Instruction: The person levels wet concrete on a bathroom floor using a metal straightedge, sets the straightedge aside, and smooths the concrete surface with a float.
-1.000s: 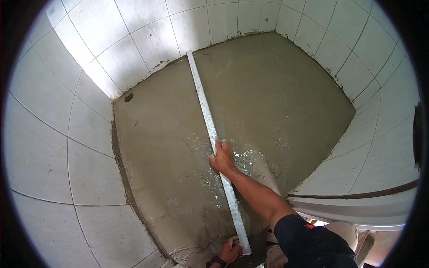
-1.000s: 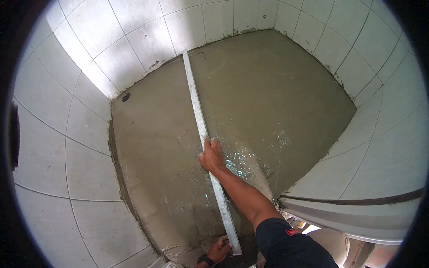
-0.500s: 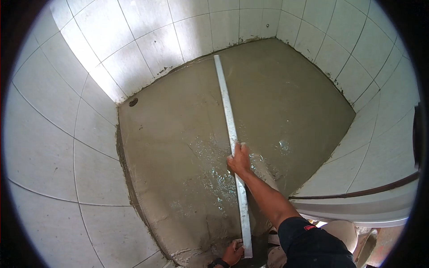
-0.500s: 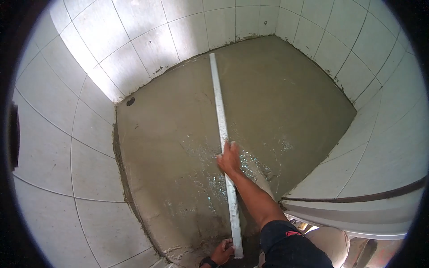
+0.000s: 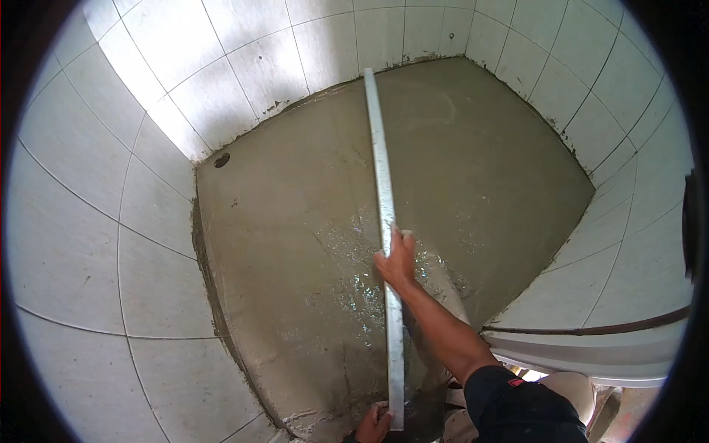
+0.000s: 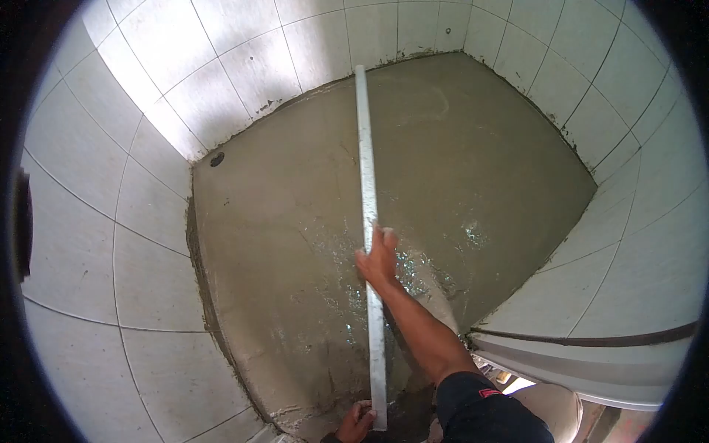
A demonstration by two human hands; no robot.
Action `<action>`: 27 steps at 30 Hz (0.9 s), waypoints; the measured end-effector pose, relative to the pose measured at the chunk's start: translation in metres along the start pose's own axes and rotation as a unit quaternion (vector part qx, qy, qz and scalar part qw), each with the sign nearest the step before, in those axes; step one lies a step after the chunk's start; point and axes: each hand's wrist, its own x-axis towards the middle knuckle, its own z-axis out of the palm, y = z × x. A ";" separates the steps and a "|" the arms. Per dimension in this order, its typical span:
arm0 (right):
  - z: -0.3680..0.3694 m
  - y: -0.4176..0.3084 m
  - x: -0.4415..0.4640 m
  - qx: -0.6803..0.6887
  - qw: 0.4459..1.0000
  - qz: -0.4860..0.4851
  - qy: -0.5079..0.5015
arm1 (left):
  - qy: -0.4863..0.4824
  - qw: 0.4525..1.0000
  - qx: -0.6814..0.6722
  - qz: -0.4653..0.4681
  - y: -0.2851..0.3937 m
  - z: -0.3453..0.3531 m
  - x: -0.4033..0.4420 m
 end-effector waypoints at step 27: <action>0.047 -0.026 -0.026 -0.020 0.993 -0.076 -0.089 | -0.041 0.946 -0.219 -0.235 0.003 0.023 0.003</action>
